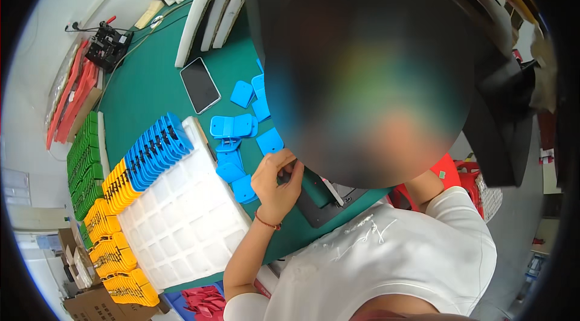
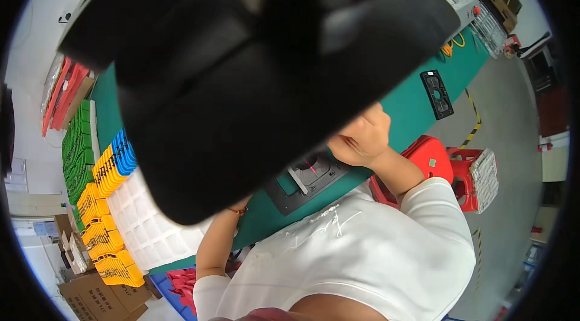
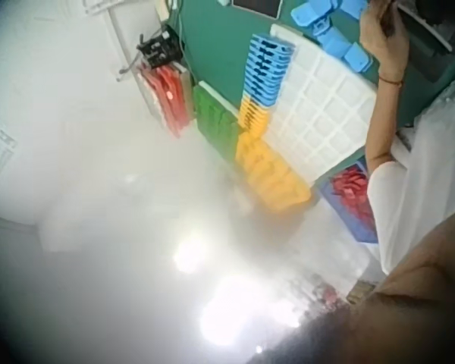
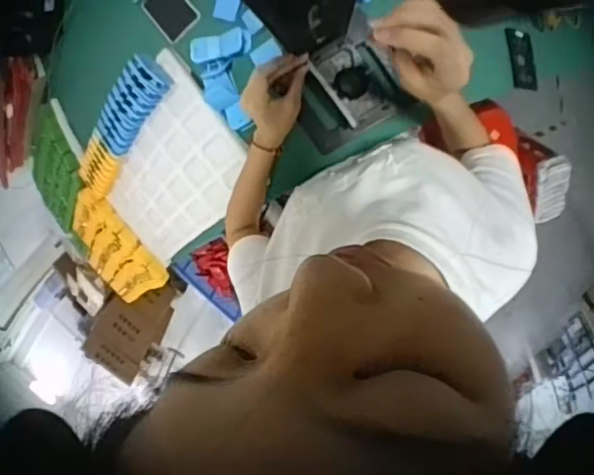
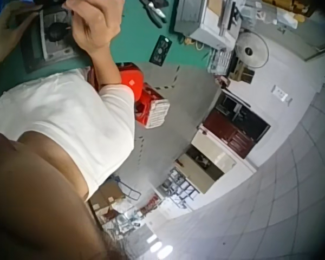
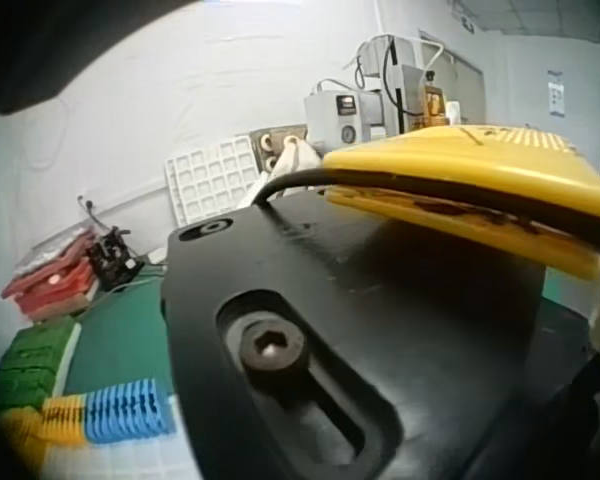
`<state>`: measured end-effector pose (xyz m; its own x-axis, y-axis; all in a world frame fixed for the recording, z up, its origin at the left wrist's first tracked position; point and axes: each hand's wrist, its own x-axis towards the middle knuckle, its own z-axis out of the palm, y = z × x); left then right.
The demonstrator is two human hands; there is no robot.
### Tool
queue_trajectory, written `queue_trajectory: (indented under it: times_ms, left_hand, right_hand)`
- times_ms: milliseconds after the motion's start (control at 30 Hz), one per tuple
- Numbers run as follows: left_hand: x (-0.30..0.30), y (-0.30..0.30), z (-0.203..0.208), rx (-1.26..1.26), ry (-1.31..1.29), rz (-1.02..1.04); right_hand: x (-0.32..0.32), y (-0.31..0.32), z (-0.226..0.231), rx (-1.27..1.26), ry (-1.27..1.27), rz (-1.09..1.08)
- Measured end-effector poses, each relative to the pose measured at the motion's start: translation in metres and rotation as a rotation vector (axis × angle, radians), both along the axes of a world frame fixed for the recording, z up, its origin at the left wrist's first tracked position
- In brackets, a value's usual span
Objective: Assembling and adjusting electronic parts using a hex key and a laser alignment tool on an industrial workbench.
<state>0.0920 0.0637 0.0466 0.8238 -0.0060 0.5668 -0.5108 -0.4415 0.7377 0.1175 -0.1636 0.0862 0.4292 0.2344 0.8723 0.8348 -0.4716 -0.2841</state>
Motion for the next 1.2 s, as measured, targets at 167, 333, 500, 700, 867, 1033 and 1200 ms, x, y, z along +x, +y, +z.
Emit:
queue_trajectory:
  times_ms: [167, 333, 500, 700, 867, 1033, 1200]
  left_hand:
    - [0.006, -0.006, -0.012, -0.140, -0.046, 0.010]
    - [0.003, -0.009, -0.019, -0.167, 0.028, 0.028]
    - [0.004, -0.012, -0.025, -0.146, -0.039, 0.063]
    - [0.004, -0.015, -0.022, -0.127, -0.062, 0.069]
    - [0.007, -0.016, -0.025, -0.115, -0.102, 0.082]
    - [0.004, -0.014, -0.021, -0.068, -0.082, 0.081]
    - [0.004, -0.015, -0.023, -0.045, -0.088, 0.075]
  right_hand:
    - [0.016, 0.024, 0.018, 0.030, -0.051, 0.131]
    - [0.016, 0.033, 0.011, 0.038, -0.002, 0.192]
    - [0.023, 0.041, 0.007, 0.061, -0.041, 0.254]
    - [0.026, 0.045, 0.002, 0.002, -0.045, 0.230]
    - [0.028, 0.049, 0.005, -0.038, -0.040, 0.249]
    - [0.028, 0.049, 0.006, -0.071, -0.048, 0.250]
    - [0.027, 0.047, 0.004, -0.104, -0.056, 0.255]
